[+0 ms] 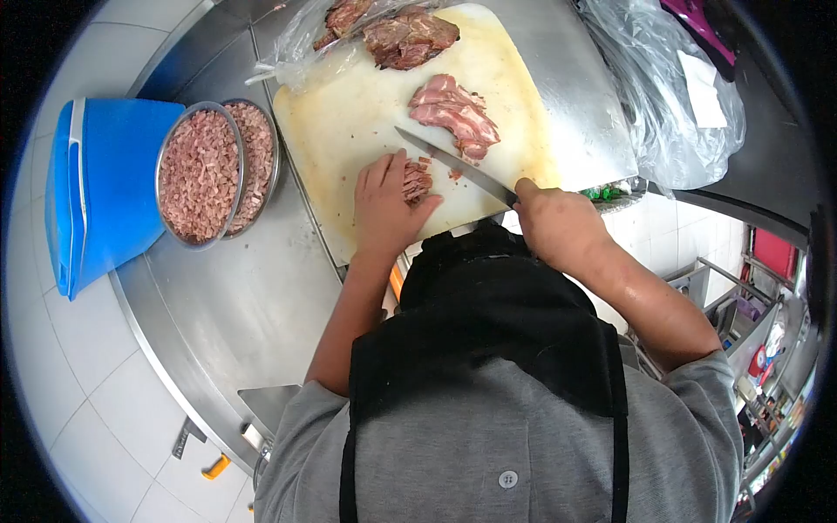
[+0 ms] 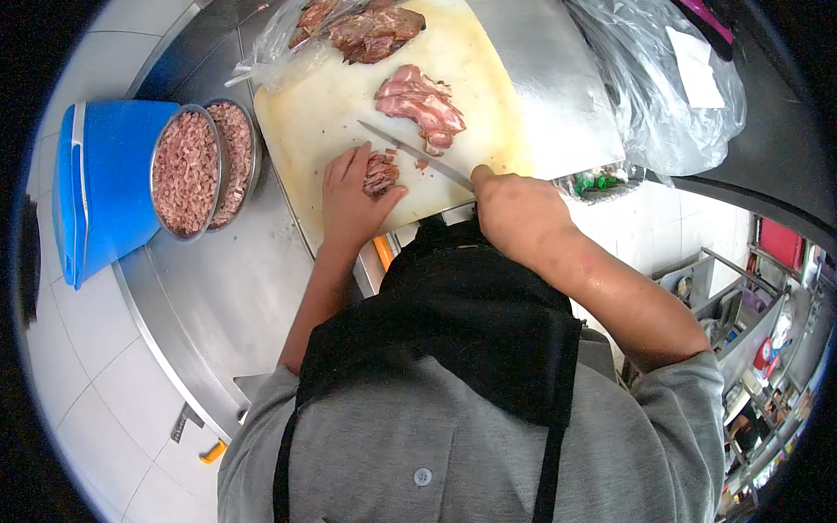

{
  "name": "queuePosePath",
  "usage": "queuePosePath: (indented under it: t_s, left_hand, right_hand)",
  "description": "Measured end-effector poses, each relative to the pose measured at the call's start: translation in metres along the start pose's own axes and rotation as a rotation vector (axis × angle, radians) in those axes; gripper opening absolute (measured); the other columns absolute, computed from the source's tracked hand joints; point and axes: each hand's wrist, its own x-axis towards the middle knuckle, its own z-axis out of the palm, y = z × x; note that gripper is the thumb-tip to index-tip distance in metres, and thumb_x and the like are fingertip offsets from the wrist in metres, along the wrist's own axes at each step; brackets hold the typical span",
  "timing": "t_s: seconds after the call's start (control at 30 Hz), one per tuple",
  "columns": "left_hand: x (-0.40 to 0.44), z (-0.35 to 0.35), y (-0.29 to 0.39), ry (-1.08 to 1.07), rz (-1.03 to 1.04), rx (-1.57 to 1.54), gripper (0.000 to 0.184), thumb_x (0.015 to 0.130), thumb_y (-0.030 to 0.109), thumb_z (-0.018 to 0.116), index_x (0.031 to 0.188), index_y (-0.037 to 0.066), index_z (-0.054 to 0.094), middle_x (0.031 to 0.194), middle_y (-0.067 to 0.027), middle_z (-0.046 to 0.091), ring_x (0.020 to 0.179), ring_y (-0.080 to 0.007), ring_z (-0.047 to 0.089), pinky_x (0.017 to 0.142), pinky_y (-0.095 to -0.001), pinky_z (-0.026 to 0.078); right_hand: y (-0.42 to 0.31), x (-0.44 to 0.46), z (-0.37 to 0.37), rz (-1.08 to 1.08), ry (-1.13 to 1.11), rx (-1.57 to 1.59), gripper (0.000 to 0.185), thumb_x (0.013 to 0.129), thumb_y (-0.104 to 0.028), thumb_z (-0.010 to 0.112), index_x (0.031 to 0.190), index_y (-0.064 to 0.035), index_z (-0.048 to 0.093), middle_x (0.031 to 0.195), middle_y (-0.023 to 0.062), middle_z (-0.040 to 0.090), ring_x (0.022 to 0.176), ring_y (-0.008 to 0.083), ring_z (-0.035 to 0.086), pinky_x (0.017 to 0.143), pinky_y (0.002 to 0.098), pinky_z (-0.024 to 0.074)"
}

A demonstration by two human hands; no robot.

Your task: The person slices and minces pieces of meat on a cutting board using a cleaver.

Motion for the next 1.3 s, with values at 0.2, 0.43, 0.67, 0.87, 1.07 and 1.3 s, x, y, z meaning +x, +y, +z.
queuePosePath:
  t_s: [0.2, 0.43, 0.67, 0.87, 1.07, 1.3]
  left_hand:
    - [-0.007, -0.007, -0.012, -0.097, 0.014, -0.075, 0.054, 0.076, 0.029, 0.083, 0.122, 0.005, 0.066, 0.122, -0.0171, 0.061, 0.113, -0.0372, 0.057, 0.099, -0.046, 0.046]
    - [-0.017, 0.006, -0.018, -0.005, 0.037, -0.21, 0.031, 0.079, 0.017, 0.08, 0.106, 0.005, 0.069, 0.111, -0.0147, 0.065, 0.105, -0.0349, 0.062, 0.092, -0.0443, 0.05]
    - [0.001, -0.001, -0.025, 0.036, 0.137, -0.307, 0.012, 0.082, 0.007, 0.073, 0.094, 0.004, 0.072, 0.107, -0.0134, 0.066, 0.101, -0.0318, 0.064, 0.088, -0.0409, 0.051]
    - [-0.003, 0.011, -0.033, 0.035, 0.159, -0.334, 0.011, 0.084, 0.005, 0.071, 0.094, 0.004, 0.074, 0.101, -0.0131, 0.068, 0.097, -0.0308, 0.065, 0.087, -0.0397, 0.052]
    - [-0.004, 0.002, -0.031, 0.019, 0.115, -0.407, 0.012, 0.087, 0.006, 0.07, 0.097, 0.002, 0.074, 0.102, -0.0128, 0.069, 0.097, -0.0286, 0.066, 0.087, -0.0375, 0.053]
    - [-0.003, 0.009, -0.042, -0.03, 0.175, -0.36, 0.011, 0.087, 0.004, 0.069, 0.096, 0.001, 0.074, 0.104, -0.013, 0.068, 0.097, -0.0282, 0.066, 0.086, -0.0364, 0.053]
  right_hand:
    - [-0.015, -0.015, -0.016, -0.006, -0.049, -0.082, 0.016, 0.091, -0.006, 0.049, 0.104, 0.0004, 0.057, 0.082, 0.0234, 0.071, 0.078, 0.0383, 0.072, 0.071, 0.049, 0.0576]
    - [-0.037, 0.014, 0.017, -0.008, -0.034, 0.04, 0.017, 0.091, -0.006, 0.049, 0.105, 0.0019, 0.055, 0.083, 0.0225, 0.071, 0.081, 0.0395, 0.072, 0.072, 0.0498, 0.0574]
    - [-0.05, -0.022, -0.018, 0.078, -0.135, -0.065, 0.018, 0.091, -0.008, 0.05, 0.104, 0.0018, 0.056, 0.084, 0.0233, 0.071, 0.081, 0.0405, 0.072, 0.073, 0.0494, 0.0575]
    - [-0.059, 0.001, 0.016, 0.095, -0.092, 0.046, 0.017, 0.091, -0.007, 0.05, 0.103, 0.0024, 0.056, 0.085, 0.0235, 0.071, 0.08, 0.0406, 0.072, 0.072, 0.0492, 0.0576]
    - [-0.053, 0.003, 0.005, 0.081, -0.019, 0.029, 0.02, 0.097, -0.019, 0.053, 0.103, 0.0004, 0.054, 0.081, 0.0214, 0.07, 0.078, 0.0415, 0.07, 0.07, 0.0517, 0.054]
    - [-0.058, -0.012, 0.013, 0.076, -0.032, -0.009, 0.015, 0.095, -0.013, 0.052, 0.101, 0.0, 0.054, 0.08, 0.0219, 0.07, 0.077, 0.0402, 0.07, 0.069, 0.0519, 0.0542]
